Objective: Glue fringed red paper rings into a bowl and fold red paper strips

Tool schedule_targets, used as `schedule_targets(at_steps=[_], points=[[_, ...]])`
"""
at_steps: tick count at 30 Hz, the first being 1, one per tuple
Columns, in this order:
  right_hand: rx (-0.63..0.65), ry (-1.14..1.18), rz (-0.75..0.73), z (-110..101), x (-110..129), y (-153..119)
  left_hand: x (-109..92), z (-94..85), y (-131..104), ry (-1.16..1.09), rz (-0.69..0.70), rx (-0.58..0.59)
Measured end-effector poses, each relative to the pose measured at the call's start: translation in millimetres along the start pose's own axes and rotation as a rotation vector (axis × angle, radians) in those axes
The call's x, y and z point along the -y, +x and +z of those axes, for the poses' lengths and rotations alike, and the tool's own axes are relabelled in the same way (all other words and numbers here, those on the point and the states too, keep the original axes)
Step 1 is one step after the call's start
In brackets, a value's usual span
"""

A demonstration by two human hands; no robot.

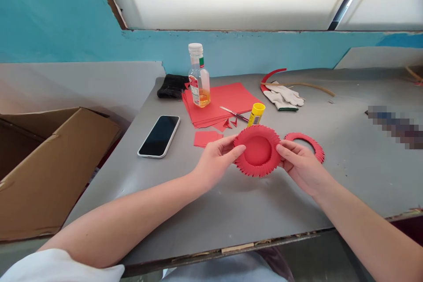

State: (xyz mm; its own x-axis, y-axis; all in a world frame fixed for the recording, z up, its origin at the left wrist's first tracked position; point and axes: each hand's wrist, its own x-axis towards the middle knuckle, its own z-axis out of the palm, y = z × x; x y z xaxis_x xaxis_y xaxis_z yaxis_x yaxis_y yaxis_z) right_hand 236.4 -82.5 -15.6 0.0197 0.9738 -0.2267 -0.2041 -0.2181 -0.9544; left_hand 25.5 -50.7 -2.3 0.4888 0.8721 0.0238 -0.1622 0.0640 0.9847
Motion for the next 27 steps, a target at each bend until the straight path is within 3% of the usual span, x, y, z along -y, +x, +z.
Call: schedule_targets(at_steps=[12, 19, 27], points=[[-0.056, -0.144, -0.026, 9.5, 8.8, -4.0, 3.8, -2.7, 6.2, 0.083, -0.101, -0.028], [0.027, -0.103, -0.002, 6.4, 6.2, -2.7, 3.3, -2.5, 6.0, 0.088, -0.167, -0.043], [0.004, -0.096, 0.057, 2.0, 1.3, 2.3, 5.6, -6.7, 8.1, 0.052, -0.271, 0.027]])
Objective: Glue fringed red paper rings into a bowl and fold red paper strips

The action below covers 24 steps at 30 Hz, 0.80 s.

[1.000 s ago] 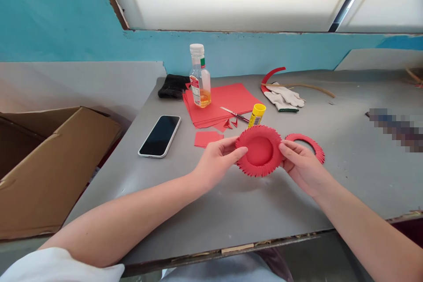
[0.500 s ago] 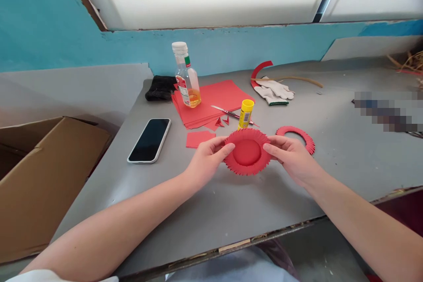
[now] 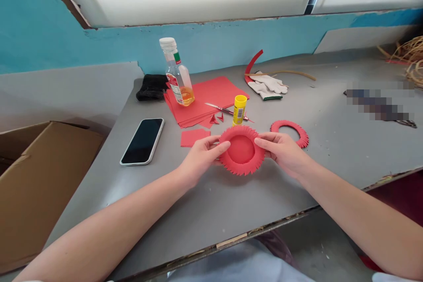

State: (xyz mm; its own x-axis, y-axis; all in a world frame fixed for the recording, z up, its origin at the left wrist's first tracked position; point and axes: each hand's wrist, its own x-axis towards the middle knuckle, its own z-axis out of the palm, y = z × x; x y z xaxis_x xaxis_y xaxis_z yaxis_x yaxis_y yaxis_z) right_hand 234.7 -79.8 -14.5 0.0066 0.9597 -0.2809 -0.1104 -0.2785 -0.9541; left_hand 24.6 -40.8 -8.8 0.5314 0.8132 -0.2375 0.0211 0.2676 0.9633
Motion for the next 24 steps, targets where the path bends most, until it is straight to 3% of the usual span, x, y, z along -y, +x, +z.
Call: schedule_targets(at_steps=[12, 19, 24], points=[[0.028, -0.056, 0.036, -2, 4, -2, 1, -3.5, 2, -0.003, -0.04, -0.001], [0.07, -0.184, -0.006, 8, 15, -12, -5, -1.1, -1, 0.095, 0.102, -0.066], [0.007, -0.179, -0.061, 14, 20, -13, -7, 1.4, -6, 0.082, 0.152, -0.062]])
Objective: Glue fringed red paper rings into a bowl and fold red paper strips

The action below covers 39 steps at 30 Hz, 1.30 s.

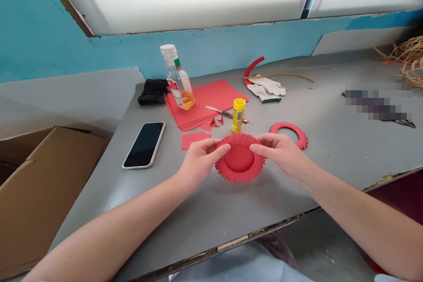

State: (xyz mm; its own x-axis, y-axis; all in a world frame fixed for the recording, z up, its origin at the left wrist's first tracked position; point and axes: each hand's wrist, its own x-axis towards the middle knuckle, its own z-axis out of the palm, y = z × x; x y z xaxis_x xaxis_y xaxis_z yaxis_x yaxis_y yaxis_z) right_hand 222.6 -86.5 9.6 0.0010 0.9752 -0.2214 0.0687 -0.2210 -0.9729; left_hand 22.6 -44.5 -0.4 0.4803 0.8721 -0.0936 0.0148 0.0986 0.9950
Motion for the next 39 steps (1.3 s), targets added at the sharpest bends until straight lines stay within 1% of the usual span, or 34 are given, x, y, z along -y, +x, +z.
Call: schedule_targets(at_steps=[2, 5, 7, 9, 11, 14, 16, 17, 20, 22, 23, 26, 28, 29, 32, 34, 36, 39], points=[[-0.013, -0.025, -0.013, 0, 2, -1, -2, -0.8, 0, 0.024, 0.0, 0.027], [0.024, -0.089, -0.042, -1, 5, -3, -7, -3.1, 1, 0.058, -0.01, 0.105], [0.054, -0.15, -0.073, 0, 7, -5, -10, -4.4, 2, 0.09, -0.013, 0.12], [0.068, -0.178, -0.099, 2, 9, -6, -12, -5.2, 1, 0.135, 0.018, 0.079], [0.066, -0.13, -0.117, 5, 9, -5, -12, -5.5, -1, 0.161, 0.073, 0.019], [0.07, -0.031, -0.115, 6, 8, -1, -11, -5.8, -2, 0.136, 0.13, -0.054], [0.063, -0.024, -0.106, 4, 7, 2, -11, -6.5, -1, 0.116, 0.138, -0.073], [0.061, -0.038, -0.101, 3, 7, 3, -12, -7.2, 0, 0.106, 0.122, -0.06], [0.091, -0.115, -0.086, 2, 9, 7, -14, -8.9, 3, 0.083, 0.016, 0.064], [0.116, -0.164, -0.076, 3, 10, 8, -15, -9.4, 5, 0.07, -0.024, 0.113], [0.118, -0.17, -0.071, 3, 11, 9, -14, -9.5, 5, 0.067, -0.018, 0.103], [0.116, -0.103, -0.043, 3, 11, 11, -11, -10.2, 5, 0.049, 0.027, -0.024], [0.122, -0.069, -0.026, 2, 9, 12, -10, -11.9, 6, 0.048, 0.018, -0.068], [0.128, -0.074, -0.021, 1, 8, 13, -10, -13.1, 7, 0.054, -0.007, -0.058], [0.165, -0.128, -0.017, -1, 5, 16, -12, -16.0, 10, 0.095, -0.117, 0.065], [0.175, -0.127, -0.008, 0, 5, 19, -13, -16.8, 12, 0.117, -0.147, 0.094], [0.152, -0.067, 0.01, 3, 6, 24, -11, -16.9, 13, 0.096, -0.125, 0.041], [0.146, 0.032, 0.032, 5, 9, 35, -7, -19.2, 16, -0.002, -0.062, -0.092]])
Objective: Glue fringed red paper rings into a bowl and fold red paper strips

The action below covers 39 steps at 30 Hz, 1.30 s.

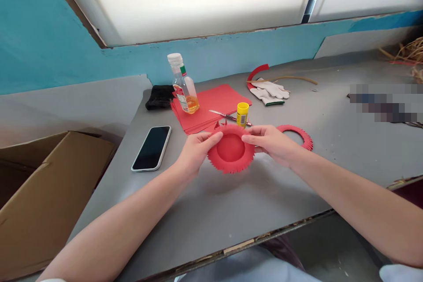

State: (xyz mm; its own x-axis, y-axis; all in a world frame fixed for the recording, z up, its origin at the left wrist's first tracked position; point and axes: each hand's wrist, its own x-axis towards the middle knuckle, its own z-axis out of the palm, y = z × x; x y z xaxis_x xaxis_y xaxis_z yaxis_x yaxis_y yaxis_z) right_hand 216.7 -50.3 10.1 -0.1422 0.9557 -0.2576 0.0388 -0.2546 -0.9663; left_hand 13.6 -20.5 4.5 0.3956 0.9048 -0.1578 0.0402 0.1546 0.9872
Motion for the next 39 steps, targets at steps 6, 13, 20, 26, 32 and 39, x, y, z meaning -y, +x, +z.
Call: schedule_targets(at_steps=[6, 13, 20, 26, 32, 39], points=[[0.091, -0.154, 0.007, -1, 15, 30, -4, -20.4, 14, 0.058, -0.111, 0.055], [0.036, 0.012, -0.06, 21, 20, 61, -6, -38.2, 24, -0.061, 0.072, -0.139], [0.016, -0.1, -0.126, 30, 27, 55, -26, -58.9, 22, 0.134, -0.032, 0.125], [0.017, 0.041, -0.112, 38, 25, 55, -23, -57.9, 24, 0.078, 0.031, 0.009], [0.015, 0.039, -0.146, 30, 27, 54, -33, -59.6, 19, 0.116, 0.032, 0.07], [0.027, -0.104, -0.168, 36, 23, 47, -30, -52.1, 15, 0.185, 0.079, 0.004]])
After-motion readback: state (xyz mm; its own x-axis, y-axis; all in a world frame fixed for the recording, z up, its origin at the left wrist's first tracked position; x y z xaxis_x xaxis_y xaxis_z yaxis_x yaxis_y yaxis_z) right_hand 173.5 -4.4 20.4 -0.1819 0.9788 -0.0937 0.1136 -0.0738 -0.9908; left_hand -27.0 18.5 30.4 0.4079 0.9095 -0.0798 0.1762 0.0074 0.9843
